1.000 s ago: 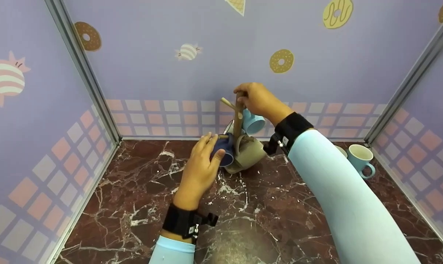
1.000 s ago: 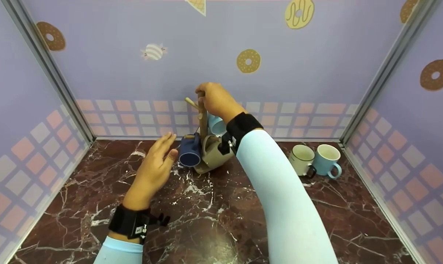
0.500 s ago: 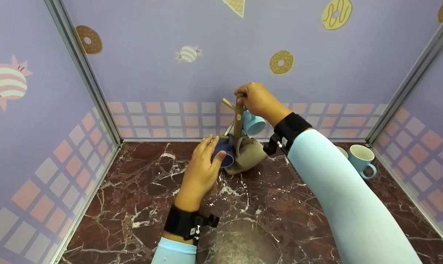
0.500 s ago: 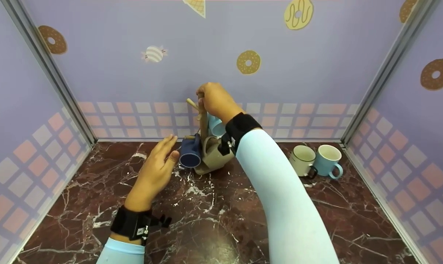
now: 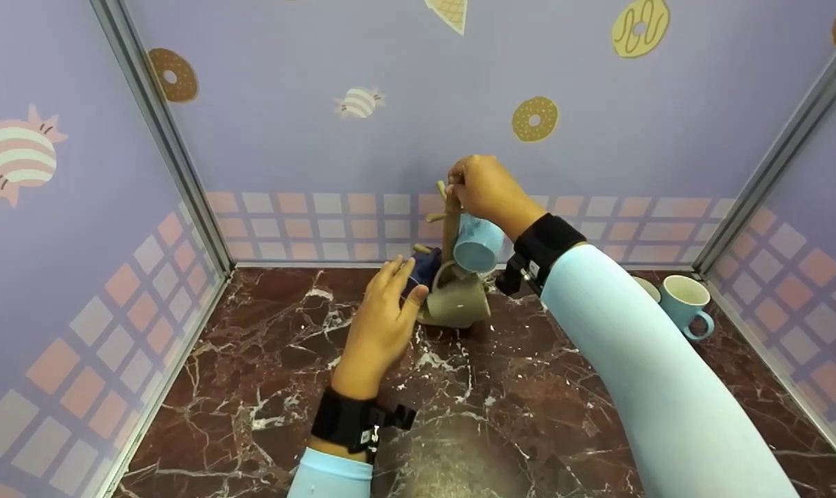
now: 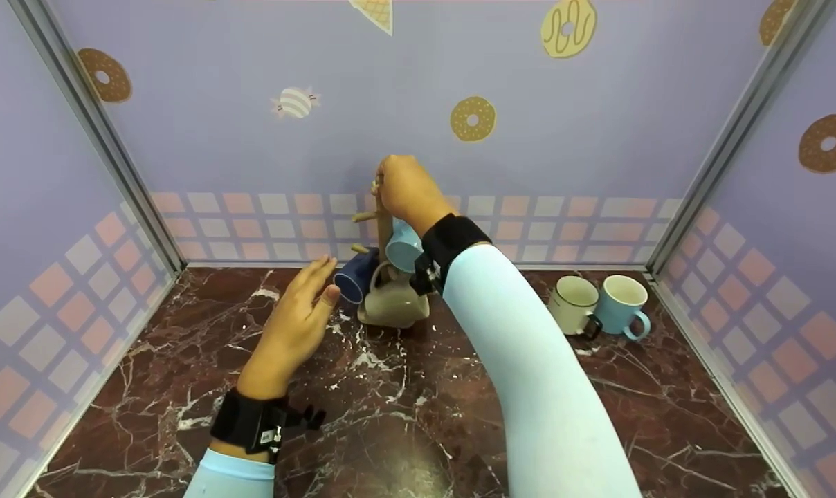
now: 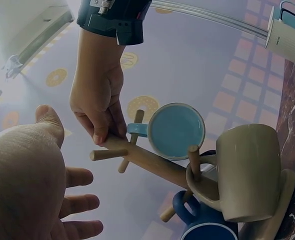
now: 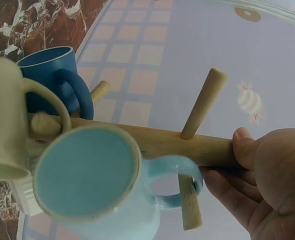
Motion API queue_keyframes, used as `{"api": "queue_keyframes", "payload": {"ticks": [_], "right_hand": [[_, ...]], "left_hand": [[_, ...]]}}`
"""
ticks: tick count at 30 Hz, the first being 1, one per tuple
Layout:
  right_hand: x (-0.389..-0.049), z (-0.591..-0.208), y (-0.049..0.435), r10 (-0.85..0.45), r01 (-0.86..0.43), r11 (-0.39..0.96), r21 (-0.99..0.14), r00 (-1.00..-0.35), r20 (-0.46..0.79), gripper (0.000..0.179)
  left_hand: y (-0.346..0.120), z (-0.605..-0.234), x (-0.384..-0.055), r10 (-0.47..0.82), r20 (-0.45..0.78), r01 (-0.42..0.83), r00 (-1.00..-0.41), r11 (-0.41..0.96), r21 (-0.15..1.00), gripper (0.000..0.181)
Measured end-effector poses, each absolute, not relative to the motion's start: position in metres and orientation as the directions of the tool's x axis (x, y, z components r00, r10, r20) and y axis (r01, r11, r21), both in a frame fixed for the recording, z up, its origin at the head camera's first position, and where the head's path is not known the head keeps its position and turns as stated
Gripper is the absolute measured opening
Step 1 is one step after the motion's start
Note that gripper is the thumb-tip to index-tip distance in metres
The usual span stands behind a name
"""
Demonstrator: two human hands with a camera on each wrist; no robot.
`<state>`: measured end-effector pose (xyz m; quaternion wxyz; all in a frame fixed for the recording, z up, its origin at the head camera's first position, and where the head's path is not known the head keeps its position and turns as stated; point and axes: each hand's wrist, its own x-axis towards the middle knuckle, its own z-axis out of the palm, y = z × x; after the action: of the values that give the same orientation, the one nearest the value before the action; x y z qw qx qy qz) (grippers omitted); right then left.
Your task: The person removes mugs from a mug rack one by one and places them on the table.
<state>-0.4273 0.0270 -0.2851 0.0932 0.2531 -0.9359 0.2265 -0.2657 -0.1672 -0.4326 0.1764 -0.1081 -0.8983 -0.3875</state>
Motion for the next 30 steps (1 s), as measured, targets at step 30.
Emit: {"api": "queue_keyframes", "payload": {"ticks": [30], "right_hand": [[-0.422,-0.299,0.004,-0.278,-0.443,0.769,-0.461,-0.881,0.383,0.035]], "left_hand": [[-0.17,-0.442,-0.273,-0.006,0.342,0.259,-0.94,0.639,0.724,0.073]]}}
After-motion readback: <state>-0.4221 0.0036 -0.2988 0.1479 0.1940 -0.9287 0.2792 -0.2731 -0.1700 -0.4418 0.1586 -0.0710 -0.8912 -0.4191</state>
